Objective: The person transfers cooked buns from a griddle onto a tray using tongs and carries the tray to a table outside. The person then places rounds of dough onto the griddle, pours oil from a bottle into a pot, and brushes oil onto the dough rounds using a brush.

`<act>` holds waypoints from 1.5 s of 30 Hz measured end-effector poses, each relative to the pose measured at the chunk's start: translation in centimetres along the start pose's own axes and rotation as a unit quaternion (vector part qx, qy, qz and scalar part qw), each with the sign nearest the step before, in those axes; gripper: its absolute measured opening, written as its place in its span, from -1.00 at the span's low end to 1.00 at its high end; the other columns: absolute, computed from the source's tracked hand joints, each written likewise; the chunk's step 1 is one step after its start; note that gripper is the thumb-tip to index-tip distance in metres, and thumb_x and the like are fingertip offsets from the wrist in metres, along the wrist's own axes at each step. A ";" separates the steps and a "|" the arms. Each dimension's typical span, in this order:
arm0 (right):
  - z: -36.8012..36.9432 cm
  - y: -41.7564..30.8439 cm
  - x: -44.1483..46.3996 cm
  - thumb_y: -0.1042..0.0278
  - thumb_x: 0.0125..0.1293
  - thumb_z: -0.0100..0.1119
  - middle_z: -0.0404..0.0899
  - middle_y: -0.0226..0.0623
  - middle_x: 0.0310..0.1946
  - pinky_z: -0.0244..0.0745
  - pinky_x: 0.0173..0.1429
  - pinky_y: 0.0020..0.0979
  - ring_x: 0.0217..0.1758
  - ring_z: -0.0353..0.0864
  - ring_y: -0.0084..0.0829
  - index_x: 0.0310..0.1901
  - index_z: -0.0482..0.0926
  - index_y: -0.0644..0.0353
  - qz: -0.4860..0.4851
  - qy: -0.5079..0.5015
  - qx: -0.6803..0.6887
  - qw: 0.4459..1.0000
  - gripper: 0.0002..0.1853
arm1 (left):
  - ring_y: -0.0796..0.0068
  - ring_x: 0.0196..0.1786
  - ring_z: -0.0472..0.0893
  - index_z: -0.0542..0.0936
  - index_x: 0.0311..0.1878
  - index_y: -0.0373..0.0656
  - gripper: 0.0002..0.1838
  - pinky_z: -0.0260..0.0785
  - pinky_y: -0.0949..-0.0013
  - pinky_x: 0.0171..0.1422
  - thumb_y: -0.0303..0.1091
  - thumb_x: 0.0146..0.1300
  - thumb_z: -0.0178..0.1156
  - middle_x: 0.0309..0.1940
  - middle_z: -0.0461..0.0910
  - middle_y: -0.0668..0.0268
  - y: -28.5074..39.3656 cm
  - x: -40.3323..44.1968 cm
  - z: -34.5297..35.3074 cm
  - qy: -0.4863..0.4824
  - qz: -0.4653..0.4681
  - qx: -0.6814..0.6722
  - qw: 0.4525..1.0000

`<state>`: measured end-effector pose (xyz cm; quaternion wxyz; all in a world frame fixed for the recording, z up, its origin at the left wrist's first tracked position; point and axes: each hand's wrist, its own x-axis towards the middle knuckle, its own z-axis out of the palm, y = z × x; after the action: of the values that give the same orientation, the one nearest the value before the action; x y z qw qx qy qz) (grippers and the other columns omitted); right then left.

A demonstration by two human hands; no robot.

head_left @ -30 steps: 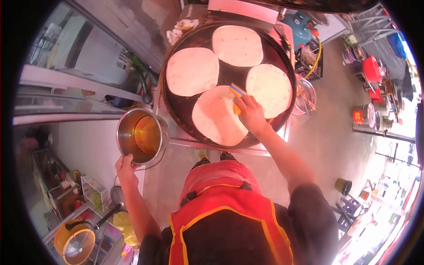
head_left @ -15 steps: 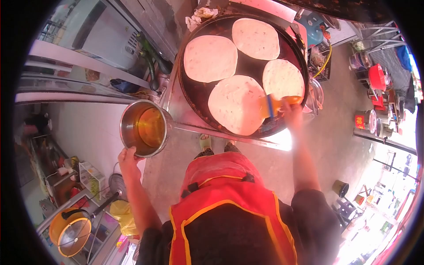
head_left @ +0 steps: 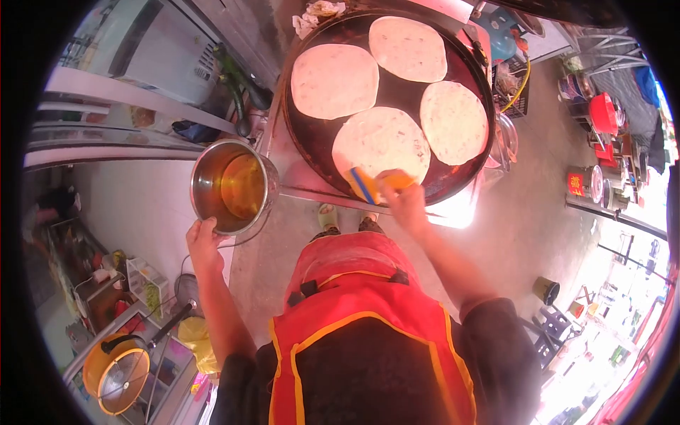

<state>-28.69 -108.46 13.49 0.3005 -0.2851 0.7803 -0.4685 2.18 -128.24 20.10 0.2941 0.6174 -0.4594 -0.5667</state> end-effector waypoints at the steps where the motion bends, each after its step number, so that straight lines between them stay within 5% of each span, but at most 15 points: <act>1: -1.3 1.3 0.6 0.43 0.22 0.09 0.62 -0.27 -0.44 0.46 -0.24 -0.46 -0.36 0.58 -0.54 -0.23 0.57 0.25 0.019 -0.009 0.029 0.999 -0.86 | 0.59 -0.48 0.51 0.51 -0.37 -0.25 -0.86 0.41 0.50 -0.37 -0.36 0.13 0.10 -0.51 0.50 0.35 0.3 -0.2 0.1 0.002 -0.002 0.010 1.000; 4: -5.9 8.6 1.5 0.42 0.24 0.10 0.60 -0.37 -0.48 0.46 -0.36 -0.52 -0.45 0.54 -0.63 -0.22 0.57 0.31 0.044 0.062 0.034 0.997 -0.84 | 0.59 -0.48 0.51 0.51 -0.37 -0.25 -0.86 0.41 0.49 -0.37 -0.36 0.14 0.09 -0.51 0.51 0.35 0.3 0.2 -0.2 0.006 -0.008 0.042 0.999; 8: -9.6 1.3 4.8 0.38 0.27 0.08 0.58 -0.36 -0.49 0.41 -0.41 -0.56 -0.46 0.54 -0.62 -0.22 0.57 0.35 0.022 0.083 -0.034 0.996 -0.81 | 0.60 -0.49 0.50 0.53 -0.36 -0.26 -0.84 0.41 0.49 -0.38 -0.35 0.14 0.07 -0.50 0.54 0.33 0.8 0.0 0.5 0.006 -0.008 0.022 1.000; 14: 2.0 0.0 18.4 0.34 0.26 0.16 0.58 -0.34 -0.40 0.50 -0.33 -0.54 -0.43 0.57 -0.57 -0.20 0.57 0.31 -0.042 0.017 0.312 0.949 -0.80 | 0.60 -0.51 0.49 0.54 -0.32 -0.29 -0.81 0.41 0.50 -0.39 -0.35 0.16 0.05 -0.52 0.55 0.32 -1.5 0.5 -0.2 -0.001 -0.003 -0.025 1.000; 19: 0.1 4.2 27.2 0.22 0.28 0.11 0.60 -0.24 -0.51 0.49 -0.43 -0.50 -0.51 0.60 -0.49 -0.33 0.57 0.33 0.026 0.071 0.189 0.979 -0.72 | 0.60 -0.52 0.49 0.55 -0.32 -0.31 -0.80 0.39 0.51 -0.40 -0.36 0.18 0.03 -0.51 0.56 0.31 -0.7 -0.5 0.4 0.015 0.043 0.082 0.996; 21: -3.8 1.2 28.9 0.17 0.22 0.09 0.58 -0.14 -0.64 0.48 -0.43 -0.32 -0.56 0.61 -0.34 -0.42 0.58 0.36 -0.110 0.148 -0.037 0.982 -0.66 | 0.60 -0.52 0.50 0.55 -0.31 -0.32 -0.80 0.39 0.51 -0.41 -0.37 0.18 0.03 -0.51 0.57 0.31 -0.9 -0.6 0.3 0.032 0.011 0.041 0.999; 24: -0.6 -3.6 29.6 0.30 0.26 -0.02 0.60 -0.07 -0.27 0.49 -0.20 -0.28 -0.26 0.61 -0.18 -0.25 0.57 0.31 -0.266 0.147 -0.226 0.925 -0.75 | 0.59 -0.53 0.50 0.54 -0.31 -0.33 -0.80 0.38 0.51 -0.42 -0.37 0.18 0.03 -0.50 0.58 0.30 -1.9 -0.7 0.3 0.051 -0.040 -0.021 0.998; 26: 4.3 -1.0 30.7 0.41 0.22 -0.05 0.56 -0.11 -0.12 0.50 -0.10 -0.31 -0.10 0.58 -0.22 -0.14 0.55 0.19 -0.502 -0.010 -0.360 0.786 -0.77 | 0.59 -0.53 0.51 0.54 -0.31 -0.33 -0.80 0.39 0.51 -0.42 -0.37 0.18 0.02 -0.50 0.58 0.29 -2.0 -1.1 0.5 0.063 -0.039 -0.030 0.997; 27: 7.8 0.1 28.9 0.45 0.14 -0.02 0.57 -0.16 -0.14 0.52 -0.06 -0.31 -0.06 0.56 -0.23 -0.09 0.54 0.13 -0.439 -0.049 -0.429 0.788 -0.72 | 0.59 -0.53 0.51 0.54 -0.31 -0.33 -0.80 0.39 0.52 -0.42 -0.37 0.18 0.02 -0.50 0.58 0.29 -2.2 -1.3 0.3 0.067 -0.041 -0.030 0.996; 28: 9.9 -0.7 26.8 0.43 0.11 0.02 0.57 -0.20 -0.15 0.52 -0.05 -0.32 -0.05 0.55 -0.28 -0.06 0.52 0.09 -0.564 0.012 -0.383 0.731 -0.69 | 0.59 -0.53 0.51 0.54 -0.30 -0.33 -0.80 0.39 0.52 -0.42 -0.37 0.18 0.02 -0.50 0.58 0.28 -2.4 -1.4 0.0 0.070 -0.043 -0.029 0.996; 32: 10.7 -6.5 20.4 0.32 0.13 0.13 0.56 -0.18 -0.23 0.51 -0.15 -0.28 -0.17 0.58 -0.21 -0.22 0.56 0.15 -0.369 -0.146 -0.116 0.910 -0.81 | 0.60 -0.53 0.52 0.54 -0.30 -0.32 -0.80 0.39 0.54 -0.42 -0.37 0.18 0.01 -0.50 0.59 0.28 -2.2 -1.8 0.2 0.094 -0.045 -0.042 0.994; 35: 10.6 -5.8 26.4 0.30 0.22 0.14 0.58 -0.31 -0.52 0.47 -0.40 -0.46 -0.50 0.58 -0.53 -0.25 0.57 0.24 -0.112 -0.126 0.005 0.986 -0.82 | 0.61 -0.53 0.53 0.55 -0.31 -0.30 -0.80 0.39 0.55 -0.42 -0.38 0.18 0.01 -0.49 0.60 0.29 -1.8 -2.3 0.5 0.094 -0.043 -0.037 0.994; 38: 8.7 -2.2 34.9 0.25 0.23 0.17 0.57 -0.30 -0.56 0.50 -0.47 -0.48 -0.60 0.55 -0.49 -0.35 0.57 0.32 0.023 -0.004 0.185 0.982 -0.75 | 0.62 -0.53 0.52 0.55 -0.31 -0.30 -0.81 0.39 0.56 -0.42 -0.38 0.18 0.00 -0.50 0.59 0.31 -2.5 -2.4 0.5 0.104 -0.047 -0.041 0.993; 42: 2.4 -3.1 37.4 0.27 0.22 0.18 0.61 -0.22 -0.53 0.52 -0.43 -0.44 -0.57 0.60 -0.47 -0.32 0.58 0.26 -0.134 0.130 -0.038 0.982 -0.79 | 0.62 -0.54 0.52 0.55 -0.32 -0.29 -0.81 0.39 0.57 -0.43 -0.38 0.19 0.01 -0.51 0.59 0.32 -2.0 -2.7 0.6 0.107 -0.048 -0.040 0.992; 45: 4.7 -4.6 35.0 0.41 0.24 0.09 0.62 -0.23 -0.30 0.52 -0.22 -0.37 -0.29 0.63 -0.30 -0.19 0.58 0.13 -0.353 0.048 -0.130 0.925 -0.86 | 0.62 -0.55 0.51 0.55 -0.33 -0.29 -0.81 0.38 0.58 -0.44 -0.37 0.19 0.01 -0.53 0.58 0.31 -1.3 -2.9 1.3 0.109 -0.049 -0.042 0.992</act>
<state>-47.52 -138.36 8.79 0.0385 -0.5560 0.6965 -0.4519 1.42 -124.92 19.98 0.3398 0.6841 -0.3700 -0.5287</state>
